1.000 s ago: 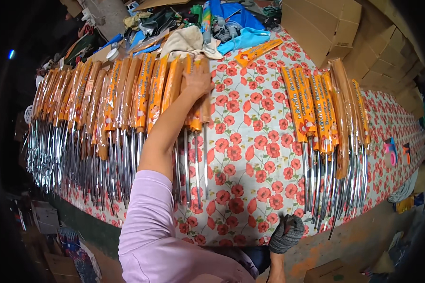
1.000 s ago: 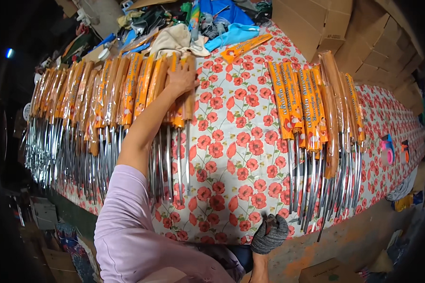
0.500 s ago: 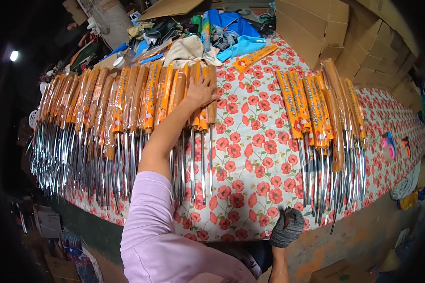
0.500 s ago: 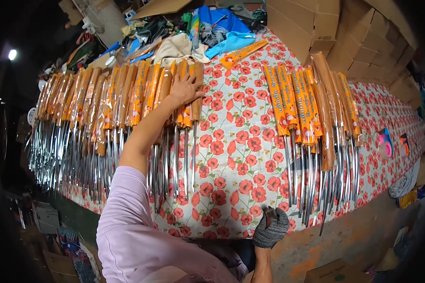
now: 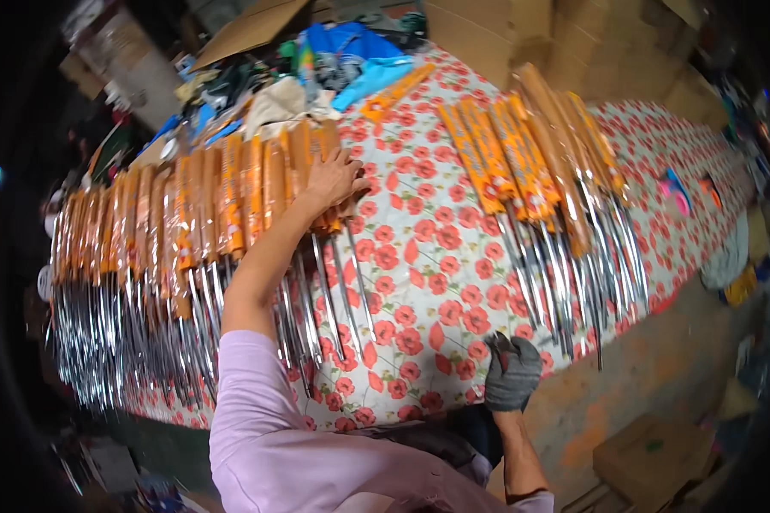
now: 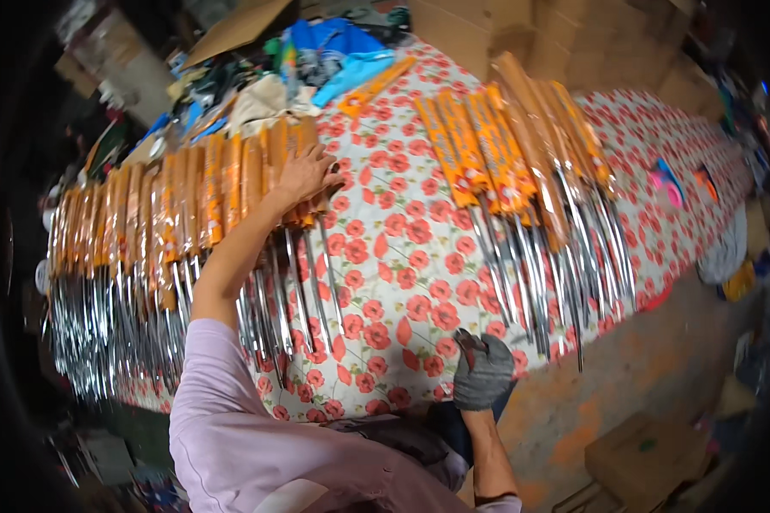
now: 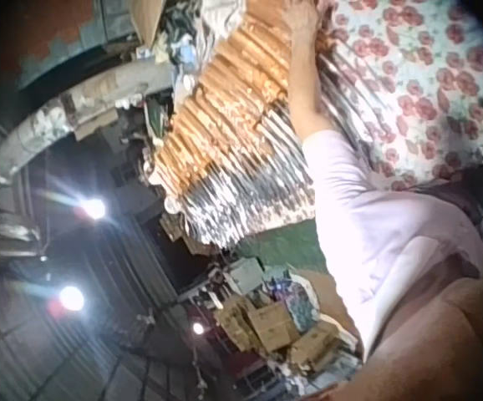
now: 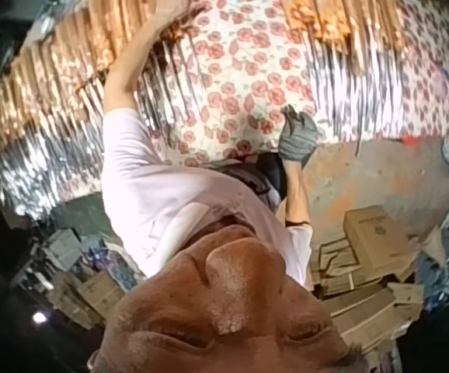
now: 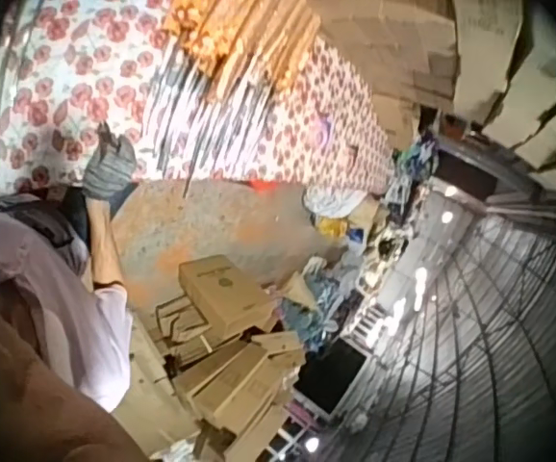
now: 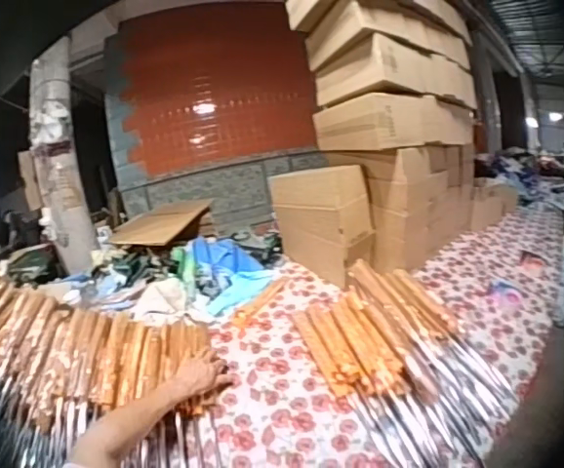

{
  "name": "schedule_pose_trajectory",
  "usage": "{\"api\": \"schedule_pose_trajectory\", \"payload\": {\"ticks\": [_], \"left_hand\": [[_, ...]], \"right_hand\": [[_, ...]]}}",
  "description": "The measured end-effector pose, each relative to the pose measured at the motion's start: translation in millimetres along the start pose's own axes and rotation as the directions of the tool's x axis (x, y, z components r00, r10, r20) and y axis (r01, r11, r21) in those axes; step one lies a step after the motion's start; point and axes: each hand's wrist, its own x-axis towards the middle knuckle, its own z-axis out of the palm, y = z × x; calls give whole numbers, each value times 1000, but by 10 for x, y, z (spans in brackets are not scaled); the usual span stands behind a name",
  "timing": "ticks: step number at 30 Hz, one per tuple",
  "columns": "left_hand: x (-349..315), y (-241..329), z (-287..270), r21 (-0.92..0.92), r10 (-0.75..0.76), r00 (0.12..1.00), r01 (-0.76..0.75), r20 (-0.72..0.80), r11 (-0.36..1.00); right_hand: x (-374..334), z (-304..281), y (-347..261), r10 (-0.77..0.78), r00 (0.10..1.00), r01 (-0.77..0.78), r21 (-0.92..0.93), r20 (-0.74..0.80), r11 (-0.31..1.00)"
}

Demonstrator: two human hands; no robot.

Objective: Inspecting and organizing screwdrivers by placing them in neat rows on a production table.

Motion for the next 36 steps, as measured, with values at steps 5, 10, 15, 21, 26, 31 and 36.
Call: {"api": "schedule_pose_trajectory", "payload": {"ticks": [5, 10, 15, 21, 26, 31, 36], "left_hand": [[201, 1009, 72, -308, 363, 902, -423, -234, 852], [196, 2504, -263, -178, 638, 666, -733, -386, 657], [345, 3002, -241, -96, 812, 537, -843, -231, 530], [143, 3312, -570, -34, 778, 628, -778, 22, 628], [18, 3627, -508, 1, 810, 586, -810, 0, 586], [-105, 3821, -559, 136, 850, 510, -840, -133, 525], [72, 4195, -651, 331, 872, 419, -810, -252, 484]], "right_hand": [[85, -72, 55, -168, 985, 168, -7, 43, 986], [-55, 33, 209, -144, 986, 145, 1, -88, 989], [-71, 29, 182, -137, 977, 145, 40, -161, 989], [-100, -41, 188, -46, 989, 61, 101, -141, 993], [-152, -22, 262, -101, 988, 112, 99, -116, 989], [-187, -69, 264, -104, 992, 118, 214, -77, 970], [-194, -134, 295, -146, 988, 156, 264, -54, 952]]}}
